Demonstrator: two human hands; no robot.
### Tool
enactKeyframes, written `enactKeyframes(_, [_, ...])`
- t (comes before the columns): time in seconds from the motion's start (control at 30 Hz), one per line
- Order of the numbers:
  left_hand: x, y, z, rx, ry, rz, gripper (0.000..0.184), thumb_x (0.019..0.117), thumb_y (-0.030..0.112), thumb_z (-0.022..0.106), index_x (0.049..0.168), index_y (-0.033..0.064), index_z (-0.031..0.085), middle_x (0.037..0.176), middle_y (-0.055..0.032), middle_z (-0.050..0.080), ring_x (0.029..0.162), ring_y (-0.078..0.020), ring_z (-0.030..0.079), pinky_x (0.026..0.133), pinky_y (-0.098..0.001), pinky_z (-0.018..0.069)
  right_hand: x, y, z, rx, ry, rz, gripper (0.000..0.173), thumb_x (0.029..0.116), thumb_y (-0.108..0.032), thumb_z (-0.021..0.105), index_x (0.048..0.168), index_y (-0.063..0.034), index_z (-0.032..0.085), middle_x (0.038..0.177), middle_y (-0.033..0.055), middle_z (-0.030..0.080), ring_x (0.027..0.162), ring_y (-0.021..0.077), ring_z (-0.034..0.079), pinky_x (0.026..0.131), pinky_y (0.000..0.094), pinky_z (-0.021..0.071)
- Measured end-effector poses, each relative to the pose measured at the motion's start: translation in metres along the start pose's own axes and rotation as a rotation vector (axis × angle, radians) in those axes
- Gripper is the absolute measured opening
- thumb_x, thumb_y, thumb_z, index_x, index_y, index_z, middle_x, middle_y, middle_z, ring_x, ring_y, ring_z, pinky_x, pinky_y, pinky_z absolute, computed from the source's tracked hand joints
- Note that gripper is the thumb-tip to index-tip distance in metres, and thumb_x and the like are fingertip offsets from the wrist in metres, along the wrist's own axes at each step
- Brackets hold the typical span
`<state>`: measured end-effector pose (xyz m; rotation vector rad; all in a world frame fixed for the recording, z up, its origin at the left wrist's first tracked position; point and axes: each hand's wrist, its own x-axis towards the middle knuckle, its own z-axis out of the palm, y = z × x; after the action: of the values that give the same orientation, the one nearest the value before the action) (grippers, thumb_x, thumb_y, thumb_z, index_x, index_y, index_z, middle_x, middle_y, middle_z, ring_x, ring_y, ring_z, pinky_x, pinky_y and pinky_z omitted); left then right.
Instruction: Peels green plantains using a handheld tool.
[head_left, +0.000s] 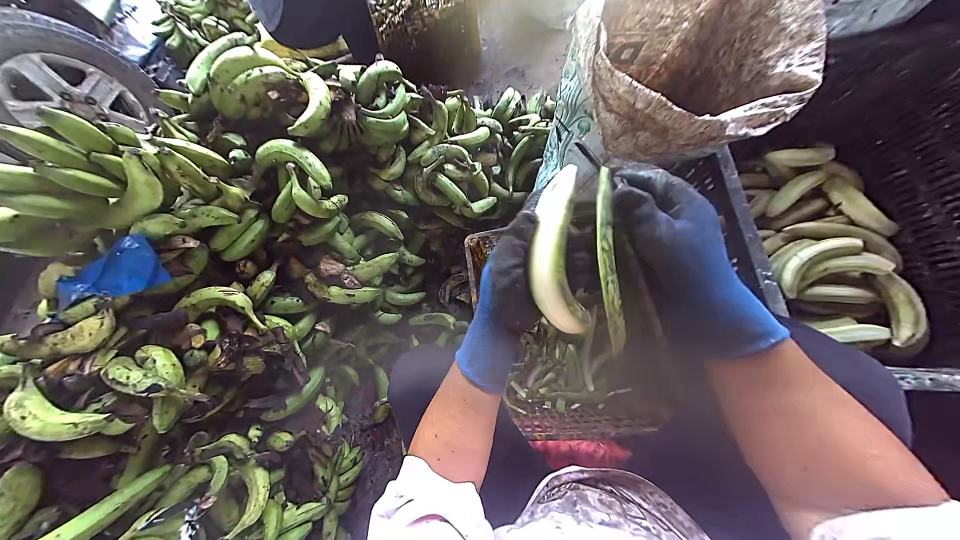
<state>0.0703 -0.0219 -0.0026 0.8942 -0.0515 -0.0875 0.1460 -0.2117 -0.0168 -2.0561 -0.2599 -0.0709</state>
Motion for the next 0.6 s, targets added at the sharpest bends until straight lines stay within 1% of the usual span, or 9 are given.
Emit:
enactKeyframes(0.1, [-0.006, 0.007, -0.024, -0.009, 0.045, 0.058, 0.047, 0.1085, 0.053, 0.025, 0.127, 0.0234, 0.056, 0.104, -0.0043, 0.068, 0.079, -0.0110, 0.066, 0.063, -0.0266, 0.0565, -0.018, -0.001, -0.015, -0.154, -0.066, -0.429, 0.054, 0.0992, -0.054, 0.053, 0.134, -0.0152, 0.066, 0.136, 0.0155, 0.061, 0.125, 0.0327, 0.058, 0.100, 0.0606, 0.0456])
enactKeyframes(0.13, [-0.009, 0.011, -0.027, -0.033, 0.063, 0.053, 0.055, 0.1077, 0.057, 0.025, 0.133, 0.0207, 0.058, 0.107, -0.0032, 0.068, 0.084, -0.0093, 0.066, 0.068, -0.0252, 0.0571, -0.025, -0.003, -0.018, -0.178, -0.104, -0.614, 0.051, 0.0978, -0.054, 0.057, 0.134, -0.0189, 0.067, 0.136, 0.0137, 0.063, 0.125, 0.0317, 0.059, 0.099, 0.0606, 0.0465])
enactKeyframes(0.2, [-0.011, 0.015, -0.024, -0.106, 0.112, -0.007, 0.057, 0.1060, 0.058, 0.030, 0.130, 0.0165, 0.059, 0.094, -0.0005, 0.064, 0.070, -0.0046, 0.060, 0.058, -0.0181, 0.0515, -0.035, -0.009, -0.014, -0.196, -0.169, -0.767, 0.047, 0.0957, -0.057, 0.061, 0.135, -0.0311, 0.067, 0.134, 0.0066, 0.066, 0.124, 0.0254, 0.060, 0.099, 0.0568, 0.0442])
enactKeyframes(0.27, [-0.017, 0.013, -0.012, -0.019, 0.153, 0.005, 0.046, 0.1075, 0.053, 0.034, 0.118, 0.0181, 0.061, 0.084, 0.0005, 0.062, 0.065, -0.0047, 0.058, 0.055, -0.0203, 0.0506, -0.038, -0.014, -0.001, -0.203, -0.140, -0.700, 0.046, 0.0952, -0.059, 0.060, 0.131, -0.0321, 0.070, 0.127, 0.0089, 0.068, 0.115, 0.0278, 0.064, 0.090, 0.0577, 0.0464])
enactKeyframes(0.33, [-0.018, 0.003, -0.002, 0.015, 0.091, 0.097, 0.030, 0.1088, 0.040, 0.037, 0.120, 0.0243, 0.060, 0.093, 0.0034, 0.066, 0.078, -0.0044, 0.064, 0.066, -0.0225, 0.0555, -0.028, -0.016, 0.009, -0.193, -0.005, -0.588, 0.047, 0.0940, -0.053, 0.065, 0.127, -0.0202, 0.072, 0.123, 0.0216, 0.066, 0.105, 0.0402, 0.065, 0.080, 0.0643, 0.0480])
enactKeyframes(0.4, [-0.017, -0.006, 0.002, 0.024, 0.082, 0.082, 0.029, 0.1091, 0.038, 0.040, 0.124, 0.0240, 0.061, 0.100, 0.0017, 0.067, 0.084, -0.0063, 0.066, 0.070, -0.0249, 0.0575, -0.009, -0.008, 0.009, -0.179, 0.127, -0.427, 0.055, 0.0946, -0.057, 0.063, 0.129, -0.0149, 0.070, 0.126, 0.0272, 0.061, 0.107, 0.0429, 0.062, 0.083, 0.0636, 0.0484])
enactKeyframes(0.5, [-0.020, -0.006, -0.009, -0.002, 0.049, 0.011, 0.036, 0.1073, 0.045, 0.043, 0.123, 0.0204, 0.063, 0.100, -0.0011, 0.068, 0.083, -0.0085, 0.067, 0.071, -0.0277, 0.0587, 0.012, 0.006, -0.011, 0.025, 0.180, -0.073, 0.052, 0.0949, -0.049, 0.066, 0.134, -0.0153, 0.067, 0.139, 0.0132, 0.057, 0.126, 0.0233, 0.056, 0.105, 0.0461, 0.0478])
enactKeyframes(0.53, [-0.017, -0.005, -0.016, -0.082, 0.044, -0.030, 0.040, 0.1063, 0.049, 0.043, 0.120, 0.0177, 0.064, 0.092, -0.0023, 0.067, 0.073, -0.0087, 0.065, 0.062, -0.0255, 0.0574, 0.010, 0.006, -0.017, 0.176, 0.172, -0.030, 0.046, 0.0966, -0.043, 0.067, 0.134, -0.0156, 0.065, 0.132, 0.0049, 0.062, 0.118, 0.0127, 0.061, 0.100, 0.0350, 0.0534])
enactKeyframes(0.6, [-0.010, -0.003, -0.028, -0.198, 0.034, -0.096, 0.048, 0.1037, 0.058, 0.040, 0.120, 0.0178, 0.062, 0.083, -0.0021, 0.063, 0.062, -0.0092, 0.060, 0.055, -0.0246, 0.0536, -0.005, -0.002, -0.023, 0.499, 0.024, -0.012, 0.037, 0.1015, -0.036, 0.062, 0.134, -0.0174, 0.061, 0.117, -0.0018, 0.068, 0.097, 0.0082, 0.068, 0.082, 0.0298, 0.0607])
